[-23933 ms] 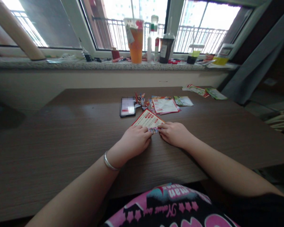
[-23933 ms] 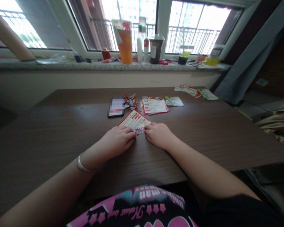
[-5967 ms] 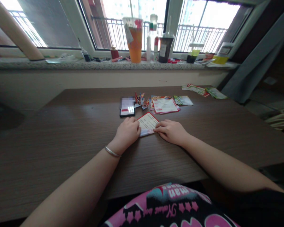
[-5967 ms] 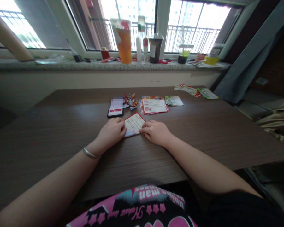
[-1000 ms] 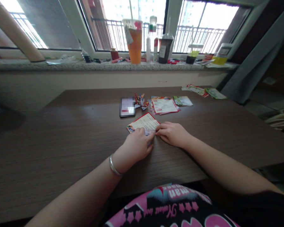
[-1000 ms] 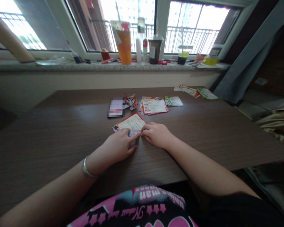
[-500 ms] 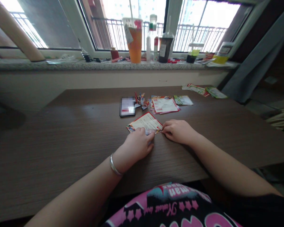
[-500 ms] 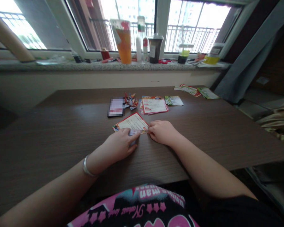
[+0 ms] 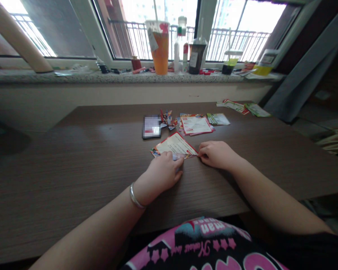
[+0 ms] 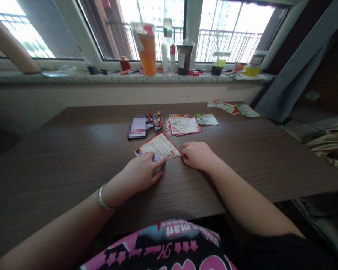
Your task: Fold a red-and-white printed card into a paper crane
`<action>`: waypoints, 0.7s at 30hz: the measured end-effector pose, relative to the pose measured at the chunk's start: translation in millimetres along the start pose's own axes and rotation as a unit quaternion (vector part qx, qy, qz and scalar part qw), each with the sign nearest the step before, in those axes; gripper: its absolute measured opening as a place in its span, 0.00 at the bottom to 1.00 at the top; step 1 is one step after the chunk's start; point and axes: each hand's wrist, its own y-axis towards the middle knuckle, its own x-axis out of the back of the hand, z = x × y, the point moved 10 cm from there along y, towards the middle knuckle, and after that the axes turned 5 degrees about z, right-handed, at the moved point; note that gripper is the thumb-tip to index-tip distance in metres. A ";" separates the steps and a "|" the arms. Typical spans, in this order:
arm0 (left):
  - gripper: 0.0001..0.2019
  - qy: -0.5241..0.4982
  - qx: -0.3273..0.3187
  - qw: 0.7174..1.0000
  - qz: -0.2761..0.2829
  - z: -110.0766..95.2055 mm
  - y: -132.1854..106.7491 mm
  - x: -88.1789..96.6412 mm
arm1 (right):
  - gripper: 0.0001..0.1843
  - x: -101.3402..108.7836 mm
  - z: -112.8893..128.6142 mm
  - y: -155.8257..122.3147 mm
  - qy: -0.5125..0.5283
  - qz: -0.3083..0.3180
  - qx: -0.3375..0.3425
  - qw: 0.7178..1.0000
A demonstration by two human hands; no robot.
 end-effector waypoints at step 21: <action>0.24 0.013 -0.003 1.000 -0.017 1.7 -3.3 6.5 | 0.13 11.4 10.7 -3.2 0.089 -0.125 0.092 0.984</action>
